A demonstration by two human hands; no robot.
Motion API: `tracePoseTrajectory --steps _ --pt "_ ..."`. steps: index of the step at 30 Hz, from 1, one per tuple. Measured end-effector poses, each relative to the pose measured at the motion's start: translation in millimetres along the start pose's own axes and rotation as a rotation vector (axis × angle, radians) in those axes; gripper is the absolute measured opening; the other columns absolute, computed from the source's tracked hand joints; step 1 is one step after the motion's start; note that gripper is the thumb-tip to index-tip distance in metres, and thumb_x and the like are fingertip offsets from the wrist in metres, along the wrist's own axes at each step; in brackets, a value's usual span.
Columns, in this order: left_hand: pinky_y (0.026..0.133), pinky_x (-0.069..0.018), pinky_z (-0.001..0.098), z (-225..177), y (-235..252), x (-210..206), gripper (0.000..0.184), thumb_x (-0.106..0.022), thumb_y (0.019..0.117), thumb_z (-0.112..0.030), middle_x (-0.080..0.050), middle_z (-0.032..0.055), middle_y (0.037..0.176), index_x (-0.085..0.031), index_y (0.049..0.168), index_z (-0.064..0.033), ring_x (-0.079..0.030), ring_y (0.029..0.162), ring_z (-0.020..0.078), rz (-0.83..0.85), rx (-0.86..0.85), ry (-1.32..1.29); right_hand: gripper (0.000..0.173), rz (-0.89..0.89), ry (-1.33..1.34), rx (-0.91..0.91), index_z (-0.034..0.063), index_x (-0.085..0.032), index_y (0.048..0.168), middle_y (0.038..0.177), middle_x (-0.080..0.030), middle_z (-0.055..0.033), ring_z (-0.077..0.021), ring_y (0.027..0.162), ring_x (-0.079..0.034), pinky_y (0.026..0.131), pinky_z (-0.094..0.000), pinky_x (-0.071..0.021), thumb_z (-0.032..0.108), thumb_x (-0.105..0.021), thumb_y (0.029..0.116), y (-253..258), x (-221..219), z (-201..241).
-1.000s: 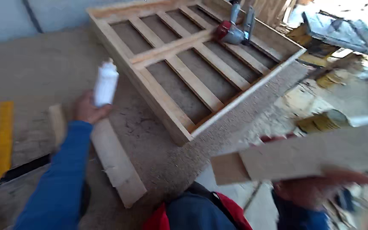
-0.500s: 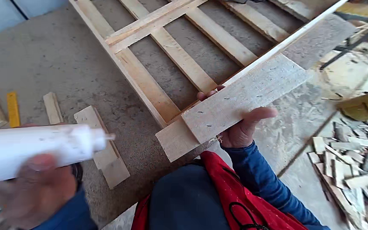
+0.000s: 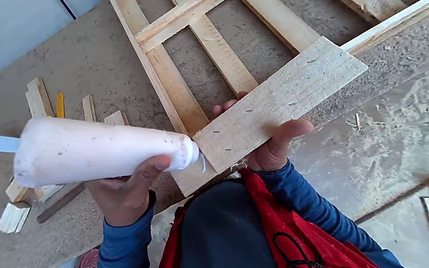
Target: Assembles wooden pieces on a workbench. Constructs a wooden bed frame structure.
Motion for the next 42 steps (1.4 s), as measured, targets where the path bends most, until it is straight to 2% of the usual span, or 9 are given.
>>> tracePoseTrajectory --steps 3,7,11,21,26,28,31,38,42 --pt "0.084 -0.0645 0.0400 -6.4 2.7 9.8 0.066 -0.093 0.0721 -0.016 -0.074 -0.0004 0.107 -0.056 0.126 -0.0167 -0.073 0.096 0.0180 -0.004 0.019 0.067 0.089 -0.180 -0.039 -0.004 0.0131 -0.053 0.132 0.120 -0.069 -0.0091 -0.0240 0.118 -0.067 0.101 -0.0436 -0.0572 0.079 -0.068 0.0742 -3.6 0.0 8.0" --pt "0.084 -0.0647 0.0370 -9.4 -6.3 -7.9 0.064 -0.093 0.0722 -0.018 -0.074 -0.0018 0.106 -0.058 0.126 -0.0196 -0.073 0.095 0.0155 0.050 0.084 0.008 0.097 -0.036 0.024 0.078 0.0088 -0.051 0.141 0.132 -0.064 -0.0190 -0.0367 0.127 -0.061 0.106 -0.0566 -0.0509 0.076 -0.073 0.0749 -5.7 17.2 20.6" --pt "0.085 -0.0644 0.0387 -5.7 9.3 -16.4 0.060 -0.091 0.0733 -0.011 -0.074 -0.0002 0.105 -0.057 0.122 -0.0151 -0.073 0.095 0.0168 -0.025 -0.028 -0.048 0.097 -0.041 0.026 0.091 0.0095 -0.050 0.142 0.131 -0.065 -0.0177 -0.0358 0.127 -0.060 0.107 -0.0565 -0.0501 0.076 -0.072 0.0750 -10.4 13.0 20.3" --pt "0.085 -0.0638 0.0425 9.7 12.0 22.2 0.063 -0.091 0.0723 -0.009 -0.074 0.0026 0.105 -0.055 0.124 -0.0123 -0.073 0.096 0.0199 -0.099 -0.016 -0.050 0.094 -0.078 -0.083 0.159 0.0121 -0.053 0.139 0.128 -0.066 -0.0118 -0.0276 0.122 -0.064 0.104 -0.0487 -0.0536 0.078 -0.071 0.0736 -11.6 9.8 30.0" --pt "0.083 -0.0650 0.0390 17.3 0.6 18.9 0.066 -0.092 0.0725 -0.014 -0.074 -0.0024 0.106 -0.055 0.126 -0.0199 -0.074 0.095 0.0160 -0.067 -0.012 -0.043 0.092 -0.110 -0.141 0.216 0.0120 -0.053 0.139 0.126 -0.069 -0.0130 -0.0294 0.120 -0.066 0.103 -0.0509 -0.0547 0.076 -0.072 0.0750 -2.8 6.2 25.7" --pt "0.089 -0.0634 0.0359 16.5 5.7 35.2 0.073 -0.094 0.0713 -0.019 -0.071 -0.0064 0.111 -0.050 0.130 -0.0167 -0.071 0.101 0.0110 -0.129 -0.116 0.264 0.091 -0.104 -0.228 0.253 0.0121 -0.052 0.141 0.130 -0.067 -0.0130 -0.0293 0.122 -0.064 0.104 -0.0512 -0.0539 0.074 -0.072 0.0772 3.1 5.7 27.7" --pt "0.098 -0.0597 0.0406 27.2 23.3 75.7 0.070 -0.093 0.0749 -0.023 -0.070 0.0007 0.118 -0.055 0.132 -0.0080 -0.070 0.109 0.0142 -0.120 -0.185 0.587 0.090 -0.059 -0.394 0.310 0.0129 -0.052 0.141 0.129 -0.068 -0.0124 -0.0292 0.121 -0.065 0.104 -0.0503 -0.0547 0.072 -0.074 0.0763 25.1 -6.3 45.7" --pt "0.104 -0.0556 0.0426 51.0 41.5 152.3 0.064 -0.086 0.0822 -0.018 -0.067 0.0044 0.129 -0.054 0.136 -0.0050 -0.065 0.120 0.0206 -0.131 -0.103 0.429 0.092 0.298 -0.854 0.320 0.0091 -0.044 0.146 0.129 -0.068 -0.0008 -0.0187 0.119 -0.065 0.104 -0.0422 -0.0565 0.050 -0.087 0.0757 85.0 -87.5 9.0" --pt "0.104 -0.0553 0.0483 82.5 12.0 204.8 0.068 -0.085 0.0814 -0.019 -0.067 0.0128 0.126 -0.050 0.136 0.0011 -0.066 0.118 0.0297 -0.262 0.055 0.242 0.097 0.409 -0.871 0.147 0.0056 -0.042 0.147 0.129 -0.067 -0.0045 -0.0198 0.119 -0.065 0.102 -0.0428 -0.0578 0.044 -0.092 0.0730 84.4 -92.4 -49.8"
Point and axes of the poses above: each hand's wrist, its own y-axis towards the middle knuckle, its own x-axis out of the back of the hand, z = x × y, the point moved 10 cm from there along y, towards the middle knuckle
